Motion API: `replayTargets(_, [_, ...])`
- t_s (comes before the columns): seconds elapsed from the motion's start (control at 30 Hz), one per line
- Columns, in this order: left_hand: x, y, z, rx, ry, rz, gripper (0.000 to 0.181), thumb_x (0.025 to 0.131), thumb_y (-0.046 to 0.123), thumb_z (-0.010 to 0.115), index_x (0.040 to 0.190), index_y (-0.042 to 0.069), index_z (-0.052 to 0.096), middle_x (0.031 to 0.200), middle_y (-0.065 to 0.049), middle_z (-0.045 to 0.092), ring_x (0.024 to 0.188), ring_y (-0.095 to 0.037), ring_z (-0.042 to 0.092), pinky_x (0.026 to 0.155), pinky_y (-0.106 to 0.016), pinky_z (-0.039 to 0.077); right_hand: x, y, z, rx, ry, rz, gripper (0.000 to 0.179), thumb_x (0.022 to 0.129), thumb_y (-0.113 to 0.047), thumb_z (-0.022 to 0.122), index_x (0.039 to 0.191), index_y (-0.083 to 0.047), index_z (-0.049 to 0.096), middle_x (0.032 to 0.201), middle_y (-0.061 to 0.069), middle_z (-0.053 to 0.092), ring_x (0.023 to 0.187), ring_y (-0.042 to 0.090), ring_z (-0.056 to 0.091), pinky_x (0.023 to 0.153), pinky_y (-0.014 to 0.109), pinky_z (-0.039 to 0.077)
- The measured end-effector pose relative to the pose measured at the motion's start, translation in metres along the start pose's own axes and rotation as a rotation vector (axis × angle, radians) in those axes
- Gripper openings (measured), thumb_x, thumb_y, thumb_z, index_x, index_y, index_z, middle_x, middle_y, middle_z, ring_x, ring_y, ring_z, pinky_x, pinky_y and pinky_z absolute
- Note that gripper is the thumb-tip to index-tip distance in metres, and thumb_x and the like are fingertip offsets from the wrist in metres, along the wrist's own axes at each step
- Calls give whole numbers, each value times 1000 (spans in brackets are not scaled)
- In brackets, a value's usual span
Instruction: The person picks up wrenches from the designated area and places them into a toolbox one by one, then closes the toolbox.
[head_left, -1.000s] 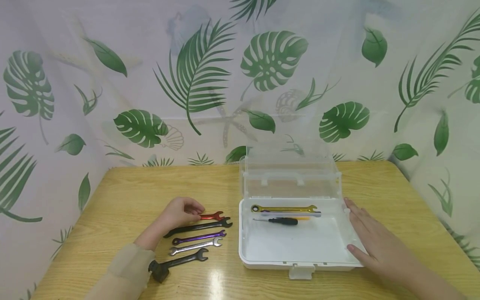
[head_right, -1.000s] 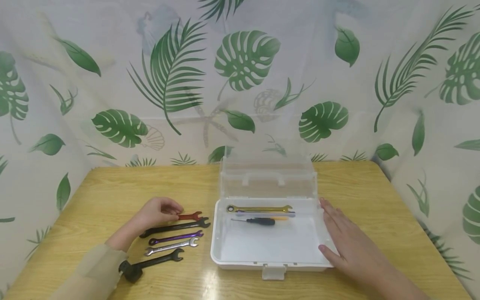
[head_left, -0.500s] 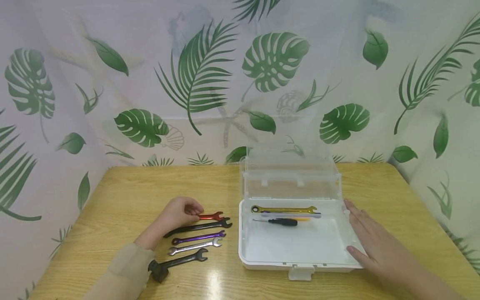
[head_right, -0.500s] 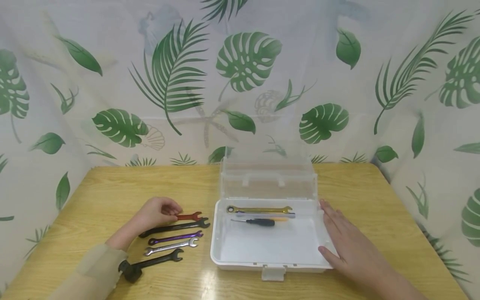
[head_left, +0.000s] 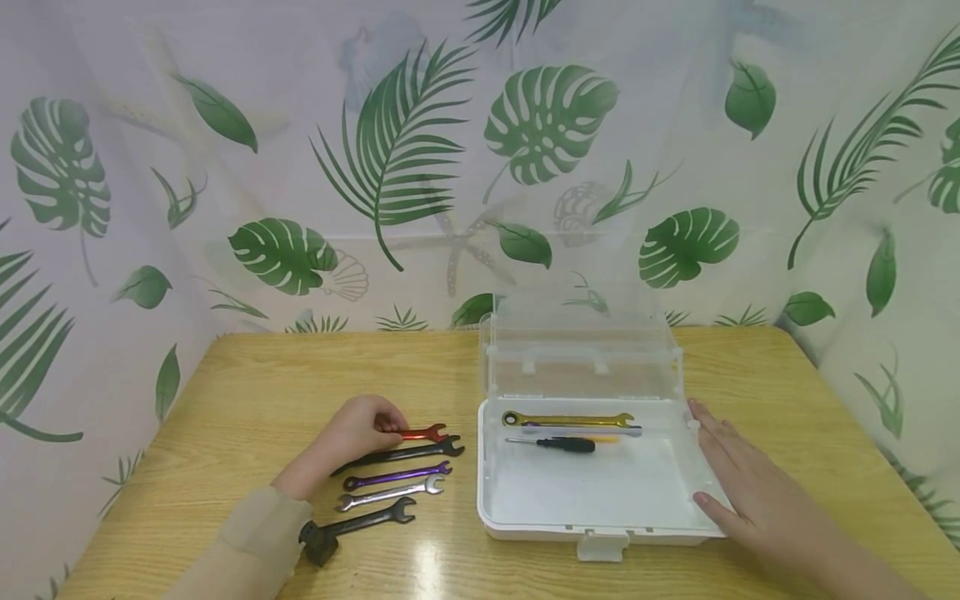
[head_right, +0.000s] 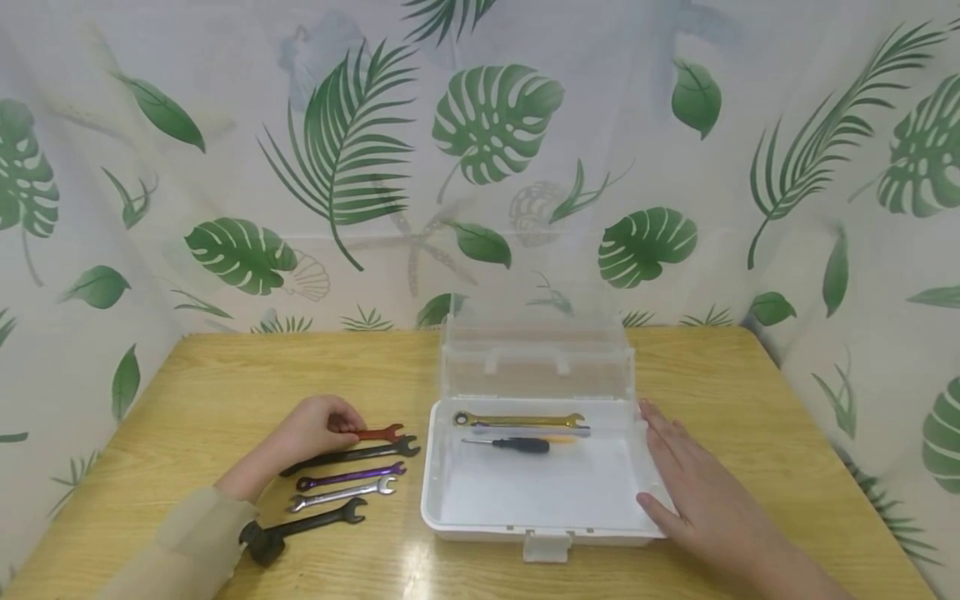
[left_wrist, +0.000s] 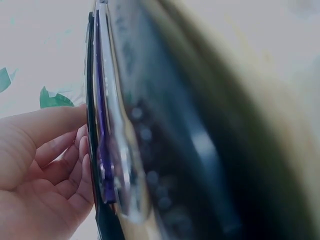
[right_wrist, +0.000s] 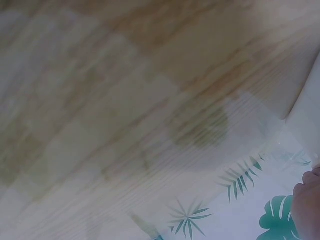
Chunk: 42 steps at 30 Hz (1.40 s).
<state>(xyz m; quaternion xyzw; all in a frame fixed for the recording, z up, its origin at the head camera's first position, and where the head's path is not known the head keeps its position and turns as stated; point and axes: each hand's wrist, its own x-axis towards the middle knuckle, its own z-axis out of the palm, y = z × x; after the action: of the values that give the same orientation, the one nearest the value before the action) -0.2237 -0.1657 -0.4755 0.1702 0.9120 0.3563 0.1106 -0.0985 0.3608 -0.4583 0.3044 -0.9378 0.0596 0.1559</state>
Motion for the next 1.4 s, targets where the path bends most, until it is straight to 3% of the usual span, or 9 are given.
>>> replayTargets(0.4, [0, 5, -2, 8, -33, 62, 4, 92, -1, 77, 96, 1, 77, 87, -6, 72, 78, -10, 60, 71, -23, 52, 2, 3, 0, 13, 33, -33, 89, 94, -25, 74, 162, 11, 29, 178, 17, 18, 166, 5, -2, 132, 16, -3])
replayTargets(0.73, [-1, 4, -6, -3, -19, 60, 6, 91, -2, 78, 96, 1, 77, 88, -6, 76, 79, -9, 65, 73, -24, 56, 1, 2, 1, 6, 14, -15, 88, 95, -27, 74, 162, 10, 30, 179, 15, 17, 165, 3, -4, 131, 15, -4])
replayTargets(1.03, [-1, 5, -7, -16, 2, 25, 5, 91, 0, 79, 96, 3, 80, 91, -6, 79, 79, -9, 68, 74, -27, 58, 1, 2, 1, -3, 16, -19, 86, 96, -28, 73, 160, 12, 32, 179, 16, 17, 165, 2, -5, 131, 15, -4])
replayTargets(1.4, [1, 8, -6, -96, 59, -86, 7, 92, 1, 79, 98, 2, 83, 94, -9, 81, 85, -13, 70, 79, -31, 59, 1, 2, 1, -8, 14, -22, 86, 96, -28, 73, 160, 12, 33, 179, 14, 16, 165, 2, -5, 131, 15, -4])
